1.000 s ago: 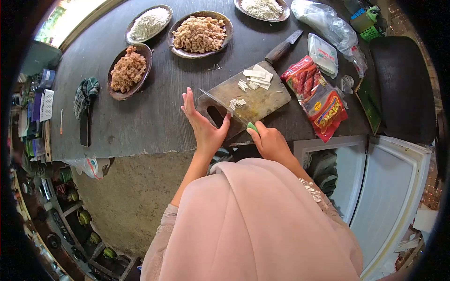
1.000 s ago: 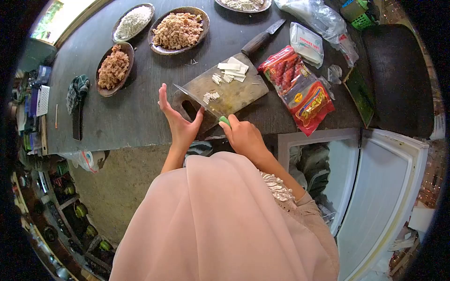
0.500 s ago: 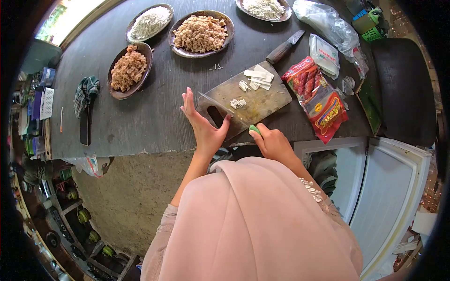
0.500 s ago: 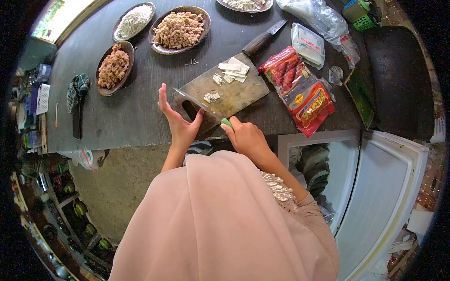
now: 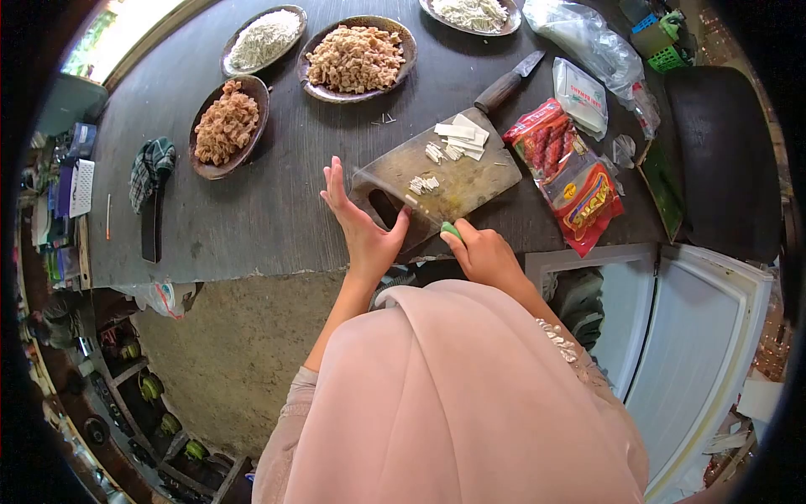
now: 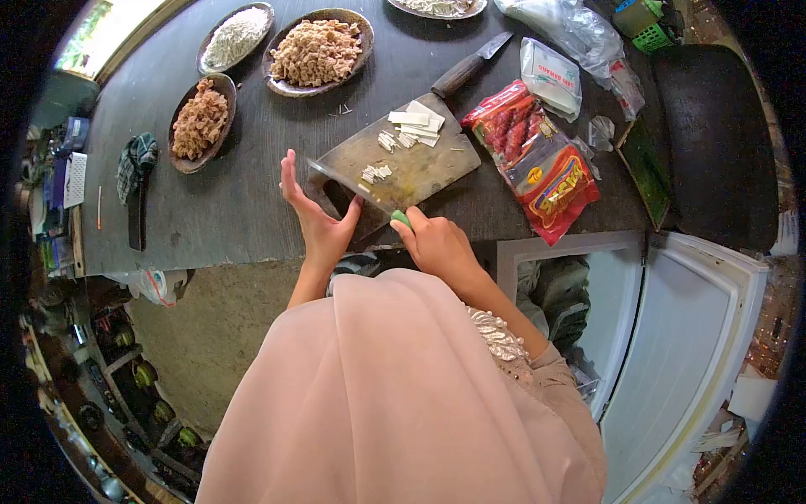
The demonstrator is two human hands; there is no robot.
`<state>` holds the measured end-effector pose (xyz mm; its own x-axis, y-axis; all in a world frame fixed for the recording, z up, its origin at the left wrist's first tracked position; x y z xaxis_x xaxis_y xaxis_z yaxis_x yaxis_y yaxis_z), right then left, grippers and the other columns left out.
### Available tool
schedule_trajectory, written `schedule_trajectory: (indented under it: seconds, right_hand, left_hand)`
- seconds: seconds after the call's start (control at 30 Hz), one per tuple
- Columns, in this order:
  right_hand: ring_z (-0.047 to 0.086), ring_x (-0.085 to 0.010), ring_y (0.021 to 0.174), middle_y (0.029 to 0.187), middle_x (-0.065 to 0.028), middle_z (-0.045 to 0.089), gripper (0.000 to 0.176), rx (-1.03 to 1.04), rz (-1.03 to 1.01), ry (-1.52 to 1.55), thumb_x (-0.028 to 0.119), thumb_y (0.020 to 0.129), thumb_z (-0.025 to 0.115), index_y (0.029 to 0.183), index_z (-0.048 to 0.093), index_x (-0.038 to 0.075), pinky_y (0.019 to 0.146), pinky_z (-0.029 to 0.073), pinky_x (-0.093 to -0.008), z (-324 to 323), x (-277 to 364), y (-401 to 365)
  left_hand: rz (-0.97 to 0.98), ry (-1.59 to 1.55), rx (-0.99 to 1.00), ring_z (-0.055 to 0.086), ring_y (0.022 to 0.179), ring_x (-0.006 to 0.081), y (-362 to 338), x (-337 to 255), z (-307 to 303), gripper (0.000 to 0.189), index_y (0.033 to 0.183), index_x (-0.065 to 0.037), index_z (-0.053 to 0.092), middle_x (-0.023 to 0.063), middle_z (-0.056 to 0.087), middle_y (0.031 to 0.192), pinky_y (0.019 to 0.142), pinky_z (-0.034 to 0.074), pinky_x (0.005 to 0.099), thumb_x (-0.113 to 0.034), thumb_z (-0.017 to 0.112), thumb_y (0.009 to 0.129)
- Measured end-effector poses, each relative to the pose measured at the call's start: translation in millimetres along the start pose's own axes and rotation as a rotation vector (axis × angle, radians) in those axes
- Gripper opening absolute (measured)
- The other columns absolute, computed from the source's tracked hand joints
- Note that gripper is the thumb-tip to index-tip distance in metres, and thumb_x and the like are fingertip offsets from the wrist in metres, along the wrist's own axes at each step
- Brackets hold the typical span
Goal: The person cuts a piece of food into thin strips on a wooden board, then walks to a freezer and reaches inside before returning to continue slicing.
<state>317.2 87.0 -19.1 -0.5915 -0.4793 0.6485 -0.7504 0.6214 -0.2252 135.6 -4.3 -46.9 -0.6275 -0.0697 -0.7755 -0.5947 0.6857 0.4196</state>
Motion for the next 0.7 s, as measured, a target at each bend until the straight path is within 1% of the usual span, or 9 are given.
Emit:
schedule_trajectory:
  seconds: [0.03,0.17,0.23,0.37,0.43,0.57,0.63,0.67,0.7]
  right_hand:
    - [0.065,-0.0497,0.070,0.069,-0.0280,0.064,0.038,-0.016,0.003,-0.019,0.038,0.105,0.051,0.095,0.055,0.002,0.062,0.050,-0.0578,0,0,1]
    - [0.064,-0.0503,0.071,0.069,-0.0282,0.063,0.037,-0.006,-0.001,0.018,0.038,0.105,0.051,0.095,0.055,0.002,0.063,0.050,-0.0581,-5,-1,-1]
    - [0.064,-0.0513,0.072,0.070,-0.0292,0.063,0.038,0.049,-0.002,0.038,0.038,0.105,0.051,0.096,0.055,0.002,0.064,0.049,-0.0587,-6,-3,-5]
    - [0.063,-0.0519,0.074,0.071,-0.0301,0.063,0.038,0.056,0.009,0.049,0.037,0.105,0.052,0.095,0.055,0.001,0.065,0.049,-0.0591,-4,-5,-2]
    - [0.063,-0.0521,0.075,0.073,-0.0306,0.063,0.037,0.022,0.027,0.081,0.036,0.105,0.052,0.094,0.055,0.000,0.065,0.048,-0.0587,-5,-1,1]
    - [0.062,-0.0520,0.076,0.073,-0.0305,0.063,0.037,0.010,-0.002,0.156,0.035,0.105,0.053,0.093,0.055,0.000,0.065,0.047,-0.0582,-13,-2,1]
    - [0.062,-0.0521,0.076,0.073,-0.0304,0.062,0.036,0.086,-0.002,0.144,0.034,0.105,0.053,0.093,0.054,0.000,0.065,0.047,-0.0578,-12,-4,-3]
    - [0.062,-0.0521,0.076,0.073,-0.0304,0.062,0.036,0.086,0.001,0.143,0.034,0.105,0.053,0.093,0.054,0.000,0.065,0.047,-0.0578,-12,-5,-4]
    - [0.062,-0.0522,0.076,0.072,-0.0304,0.062,0.036,0.092,-0.006,0.134,0.034,0.105,0.053,0.093,0.054,0.001,0.065,0.047,-0.0580,-10,-7,-4]
  left_hand:
    - [0.002,-0.001,-0.004,0.005,0.155,0.0463,0,0,0,0.119,0.160,-0.004,0.004,0.0239,0.013,0.167,0.119,-0.001,0.0674,-0.015,0.085,0.074]
    - [0.003,0.000,-0.015,0.005,0.155,0.0461,0,2,0,0.119,0.160,-0.004,0.004,0.0239,0.013,0.167,0.119,-0.001,0.0672,-0.016,0.086,0.074]
    - [0.009,-0.008,-0.003,0.005,0.155,0.0460,0,2,0,0.119,0.160,-0.004,0.004,0.0238,0.012,0.167,0.119,-0.001,0.0671,-0.018,0.086,0.075]
    - [0.003,0.000,0.005,0.005,0.155,0.0460,0,-3,-3,0.119,0.160,-0.004,0.004,0.0235,0.012,0.167,0.119,-0.001,0.0673,-0.017,0.086,0.075]
    - [-0.006,0.047,0.024,0.012,0.153,0.0405,2,-7,-3,0.120,0.159,-0.003,0.002,0.0228,0.013,0.164,0.125,0.008,0.0545,-0.006,0.085,0.073]
    - [0.014,0.041,0.022,0.013,0.153,0.0405,2,-6,-4,0.120,0.160,-0.003,0.001,0.0228,0.013,0.164,0.125,0.008,0.0543,-0.005,0.085,0.073]
    - [0.009,0.034,0.021,0.013,0.153,0.0402,2,-6,-4,0.120,0.160,-0.004,0.001,0.0227,0.014,0.164,0.125,0.008,0.0538,-0.004,0.085,0.073]
    - [0.008,0.032,0.023,0.013,0.153,0.0402,1,-5,-4,0.120,0.160,-0.004,0.001,0.0227,0.014,0.164,0.125,0.008,0.0538,-0.004,0.085,0.073]
    - [0.006,0.006,0.015,0.009,0.154,0.0431,1,-3,-3,0.119,0.160,-0.004,0.002,0.0226,0.013,0.166,0.122,0.003,0.0606,-0.009,0.085,0.073]
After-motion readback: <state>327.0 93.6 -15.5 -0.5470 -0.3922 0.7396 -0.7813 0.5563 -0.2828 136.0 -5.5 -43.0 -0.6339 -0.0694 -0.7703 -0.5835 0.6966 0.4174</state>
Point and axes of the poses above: each hand's wrist, its own y-axis towards the middle knuckle, its own z-axis out of the palm, x = y × z, the point moved 3 cm from there along y, towards the middle knuckle
